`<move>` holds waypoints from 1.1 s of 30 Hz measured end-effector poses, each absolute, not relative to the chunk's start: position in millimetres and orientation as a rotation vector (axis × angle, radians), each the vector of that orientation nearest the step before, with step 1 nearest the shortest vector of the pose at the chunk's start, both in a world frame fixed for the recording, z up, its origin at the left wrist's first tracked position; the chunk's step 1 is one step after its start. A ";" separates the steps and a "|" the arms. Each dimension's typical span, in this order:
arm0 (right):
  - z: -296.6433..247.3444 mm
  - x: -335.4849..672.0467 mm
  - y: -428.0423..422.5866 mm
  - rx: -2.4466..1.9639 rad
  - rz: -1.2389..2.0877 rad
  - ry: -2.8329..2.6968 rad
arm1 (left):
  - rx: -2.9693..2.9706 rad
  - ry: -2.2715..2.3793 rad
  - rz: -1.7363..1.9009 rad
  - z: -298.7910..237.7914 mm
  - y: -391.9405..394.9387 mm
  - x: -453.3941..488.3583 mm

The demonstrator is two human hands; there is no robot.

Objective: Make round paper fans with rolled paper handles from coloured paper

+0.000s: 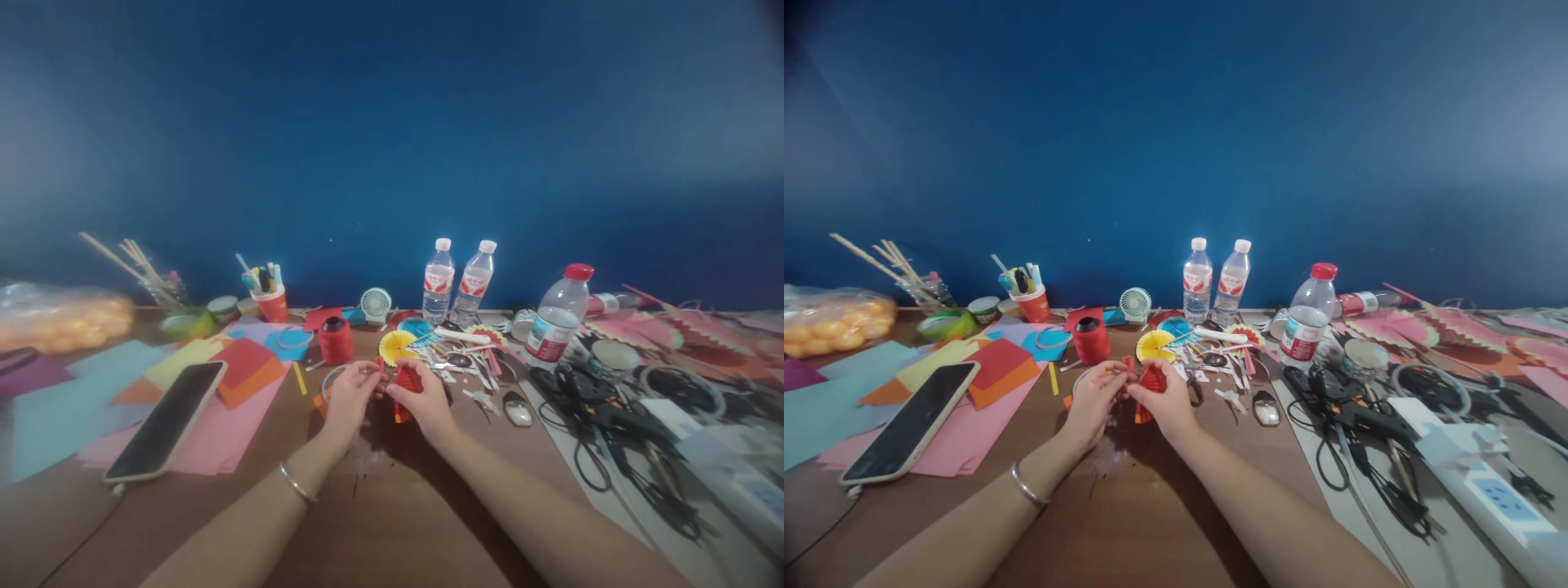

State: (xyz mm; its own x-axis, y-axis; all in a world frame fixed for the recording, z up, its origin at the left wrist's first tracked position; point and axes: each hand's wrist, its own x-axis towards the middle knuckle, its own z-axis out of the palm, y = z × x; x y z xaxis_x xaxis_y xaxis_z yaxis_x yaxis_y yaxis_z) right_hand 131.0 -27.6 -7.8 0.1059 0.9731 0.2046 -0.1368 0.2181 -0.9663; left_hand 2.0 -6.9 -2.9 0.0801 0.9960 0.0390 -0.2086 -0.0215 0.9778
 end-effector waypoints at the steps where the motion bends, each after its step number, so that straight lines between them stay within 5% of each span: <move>1: -6.3 130.9 -28.9 -1.005 1.025 -1.175 | 1.129 0.987 1.251 -2.7 -6.9 2.0; 26: -0.1 132.9 -37.5 -1.275 0.118 -1.791 | 1.176 1.086 1.355 -4.7 -5.4 1.9; 33: 2.3 136.0 -36.5 -1.332 0.115 -1.828 | 1.227 1.066 1.333 1.4 -3.7 -1.5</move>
State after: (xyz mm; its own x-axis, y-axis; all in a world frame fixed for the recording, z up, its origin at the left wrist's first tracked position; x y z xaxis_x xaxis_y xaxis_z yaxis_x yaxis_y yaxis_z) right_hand 136.0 -36.5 2.3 -0.0720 0.8175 0.5715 0.7392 0.4284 -0.5197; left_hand -1.5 -3.7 1.4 0.0070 0.9927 0.1202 -0.1012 -0.1189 0.9877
